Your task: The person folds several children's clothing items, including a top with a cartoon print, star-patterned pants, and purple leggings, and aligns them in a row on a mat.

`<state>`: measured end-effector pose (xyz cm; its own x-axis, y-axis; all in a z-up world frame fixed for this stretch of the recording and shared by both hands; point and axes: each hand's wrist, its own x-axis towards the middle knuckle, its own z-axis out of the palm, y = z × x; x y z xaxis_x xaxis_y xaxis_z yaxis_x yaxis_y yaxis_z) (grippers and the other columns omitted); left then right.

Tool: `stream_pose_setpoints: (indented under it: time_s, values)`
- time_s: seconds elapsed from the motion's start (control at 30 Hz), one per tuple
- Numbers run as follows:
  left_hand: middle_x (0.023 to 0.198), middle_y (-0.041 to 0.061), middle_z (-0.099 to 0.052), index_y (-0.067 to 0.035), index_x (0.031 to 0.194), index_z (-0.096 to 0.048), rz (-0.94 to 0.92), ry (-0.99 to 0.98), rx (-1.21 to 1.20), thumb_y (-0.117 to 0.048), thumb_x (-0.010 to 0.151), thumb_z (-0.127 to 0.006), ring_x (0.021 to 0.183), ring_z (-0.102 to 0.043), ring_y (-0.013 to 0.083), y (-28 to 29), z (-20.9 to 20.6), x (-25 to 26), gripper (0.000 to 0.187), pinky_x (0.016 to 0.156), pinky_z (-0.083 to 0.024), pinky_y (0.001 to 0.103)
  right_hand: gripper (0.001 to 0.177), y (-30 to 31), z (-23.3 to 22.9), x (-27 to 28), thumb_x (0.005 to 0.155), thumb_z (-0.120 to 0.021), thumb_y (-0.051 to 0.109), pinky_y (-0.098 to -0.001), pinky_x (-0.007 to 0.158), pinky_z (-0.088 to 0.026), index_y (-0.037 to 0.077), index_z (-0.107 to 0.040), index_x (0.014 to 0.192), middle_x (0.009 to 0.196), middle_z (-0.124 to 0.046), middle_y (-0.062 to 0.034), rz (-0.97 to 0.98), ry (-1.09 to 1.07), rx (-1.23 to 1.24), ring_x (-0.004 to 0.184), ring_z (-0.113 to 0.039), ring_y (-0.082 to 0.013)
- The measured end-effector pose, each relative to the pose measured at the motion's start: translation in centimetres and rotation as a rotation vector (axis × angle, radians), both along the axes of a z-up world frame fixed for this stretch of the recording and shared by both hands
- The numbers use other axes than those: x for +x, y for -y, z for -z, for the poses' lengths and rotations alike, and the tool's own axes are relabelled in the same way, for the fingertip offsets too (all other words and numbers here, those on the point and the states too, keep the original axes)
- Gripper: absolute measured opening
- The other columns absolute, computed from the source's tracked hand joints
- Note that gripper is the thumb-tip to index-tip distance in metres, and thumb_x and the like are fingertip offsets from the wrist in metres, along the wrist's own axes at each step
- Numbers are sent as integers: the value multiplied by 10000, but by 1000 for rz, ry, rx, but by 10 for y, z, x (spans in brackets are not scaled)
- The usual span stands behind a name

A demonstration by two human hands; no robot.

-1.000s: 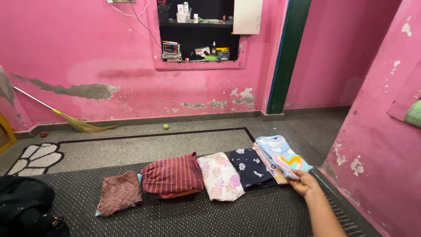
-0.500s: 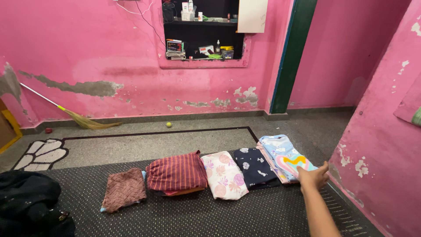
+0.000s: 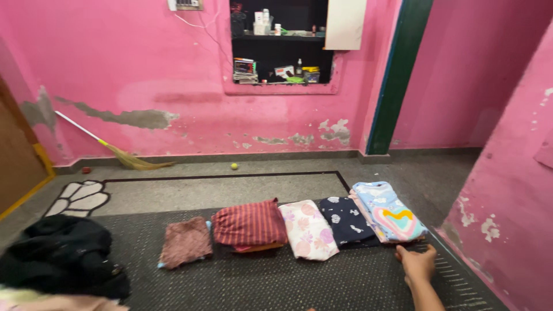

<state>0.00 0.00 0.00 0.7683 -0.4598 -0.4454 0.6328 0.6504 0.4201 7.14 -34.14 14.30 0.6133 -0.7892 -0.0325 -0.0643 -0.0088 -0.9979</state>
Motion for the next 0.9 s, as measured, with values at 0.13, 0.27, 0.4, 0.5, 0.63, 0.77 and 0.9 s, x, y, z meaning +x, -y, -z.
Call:
stream_pose_setpoints:
  time_s: [0.13, 0.27, 0.4, 0.5, 0.63, 0.77, 0.9]
  values:
    - [1386, 240, -624, -96, 1506, -437, 48, 73, -79, -205, 981, -683, 1276, -647, 373, -22, -14, -21, 589, 1077, -561, 514, 753, -34, 18, -43, 790, -904, 230, -465, 948, -550, -16, -556, 1411, 1160, -742, -205, -46, -246, -550, 1077, -713, -353]
    - [1384, 244, -626, -92, 1507, -435, 148, 154, -327, -200, 980, -688, 1275, -650, 377, -47, -25, -55, 595, 1076, -564, 511, 468, -119, 46, -95, 739, -856, 307, -411, 1044, -532, 135, -753, 1162, 1260, -718, -123, -358, -90, -845, 1214, -661, -283]
    - [1275, 230, -687, -66, 1443, -487, 23, 328, -283, -97, 996, -720, 1130, -713, 352, -45, -58, -75, 505, 1006, -595, 475, 417, -214, 58, -136, 718, -809, 232, -370, 1074, -511, 142, -765, 1123, 1296, -719, -72, -786, 22, -817, 1248, -678, -239]
    - [1128, 185, -723, -42, 1310, -619, -159, 578, 205, -96, 989, -744, 968, -726, 307, -68, -75, -92, 349, 875, -608, 455, 452, -252, 55, -147, 760, -761, 197, -360, 1090, -510, 153, -718, 1208, 1317, -709, -67, -925, -18, -809, 1279, -665, -234]
    - [976, 105, -779, -98, 1023, -776, -468, 1105, 1354, -180, 908, -760, 890, -779, 309, -144, -108, -131, 142, 798, -625, 470, 491, -289, 61, -157, 741, -811, 348, -444, 1110, -450, 196, -714, 1197, 1367, -636, -83, -861, 83, -1268, 1341, -560, -295]
    - [1094, 89, -661, -138, 1014, -714, -452, 876, 1868, -271, 821, -794, 1092, -571, 356, -234, -153, -179, 247, 965, -429, 554, 435, -306, 54, -160, 887, -718, 373, -559, 1100, -398, 211, -663, 1287, 1431, -573, -73, -870, -207, -1392, 1379, -493, -327]
    - [1228, 115, -538, -89, 1092, -631, -466, 879, 2018, -333, 834, -773, 1247, -430, 334, -249, -167, -198, 382, 1063, -283, 552, 448, -318, 42, -162, 844, -713, 438, -468, 1055, -531, 266, -666, 1255, 1325, -657, -11, -773, -289, -1468, 1252, -656, -215]
